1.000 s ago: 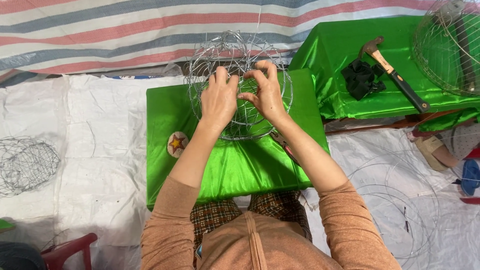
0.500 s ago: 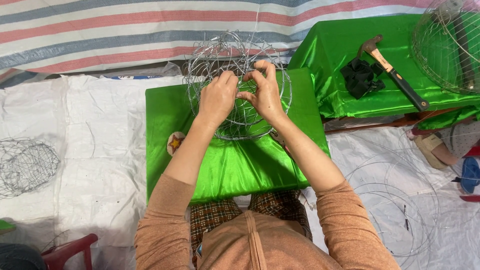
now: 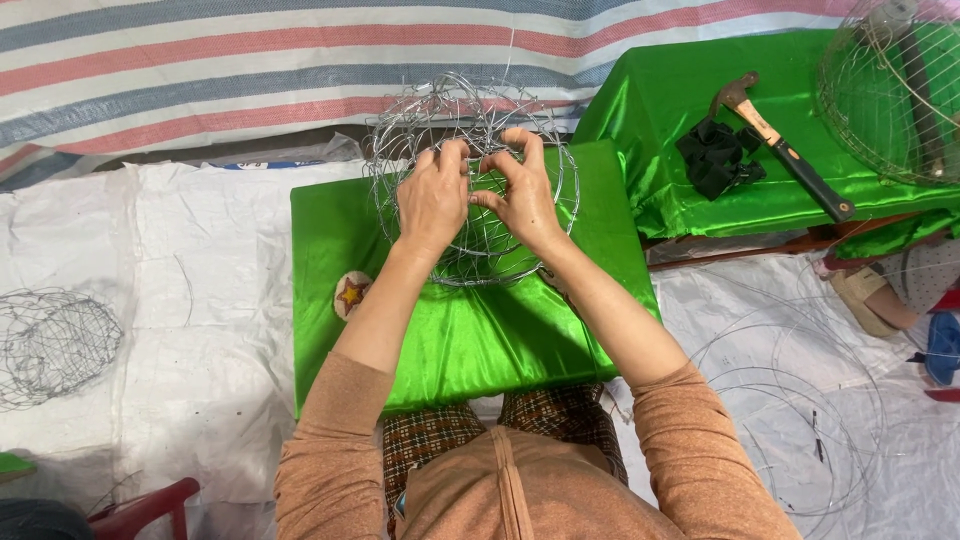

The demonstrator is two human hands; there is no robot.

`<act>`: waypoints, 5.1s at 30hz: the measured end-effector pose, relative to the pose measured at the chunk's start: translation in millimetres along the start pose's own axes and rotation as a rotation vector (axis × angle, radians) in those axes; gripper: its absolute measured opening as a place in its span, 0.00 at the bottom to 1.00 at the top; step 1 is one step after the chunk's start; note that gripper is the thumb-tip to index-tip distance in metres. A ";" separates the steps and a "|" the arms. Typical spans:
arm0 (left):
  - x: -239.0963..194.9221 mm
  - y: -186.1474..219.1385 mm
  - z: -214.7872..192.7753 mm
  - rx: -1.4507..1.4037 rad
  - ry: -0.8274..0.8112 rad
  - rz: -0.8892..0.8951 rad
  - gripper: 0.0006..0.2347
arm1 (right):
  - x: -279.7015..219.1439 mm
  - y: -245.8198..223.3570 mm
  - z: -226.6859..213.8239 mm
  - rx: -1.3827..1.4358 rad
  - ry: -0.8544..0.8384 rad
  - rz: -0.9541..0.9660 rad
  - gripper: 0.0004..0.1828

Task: The person assembles a wire mesh basket by hand and using pliers to twist and cut metal wire segments.

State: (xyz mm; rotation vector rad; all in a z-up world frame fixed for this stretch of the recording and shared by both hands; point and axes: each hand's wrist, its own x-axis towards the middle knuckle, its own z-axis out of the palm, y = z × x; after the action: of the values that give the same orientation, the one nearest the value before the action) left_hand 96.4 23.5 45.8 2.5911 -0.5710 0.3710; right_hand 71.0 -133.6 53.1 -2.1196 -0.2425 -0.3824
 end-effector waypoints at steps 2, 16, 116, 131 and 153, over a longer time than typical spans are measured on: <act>4.2 9.8 -12.6 -0.039 -0.011 -0.028 0.16 | 0.6 5.2 1.8 0.001 0.001 -0.015 0.19; -4.4 -0.4 1.3 0.188 0.229 0.110 0.14 | 4.1 2.5 0.9 -0.023 0.011 -0.024 0.25; -7.7 15.6 46.9 -0.630 0.569 -0.187 0.10 | -192.5 154.8 -55.6 -0.781 -0.464 0.570 0.18; -7.0 71.2 9.5 -0.212 0.036 -0.248 0.08 | -217.6 204.7 -58.0 -0.401 -0.467 0.654 0.17; -11.5 62.9 37.0 -1.336 0.107 -0.252 0.10 | -86.8 -20.5 -127.7 1.307 -0.539 0.489 0.28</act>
State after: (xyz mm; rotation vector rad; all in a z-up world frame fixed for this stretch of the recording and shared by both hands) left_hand 63.8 -41.6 33.6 1.3090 -0.2660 -0.0072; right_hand -38.9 -231.8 103.2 -0.8696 -0.1833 0.5449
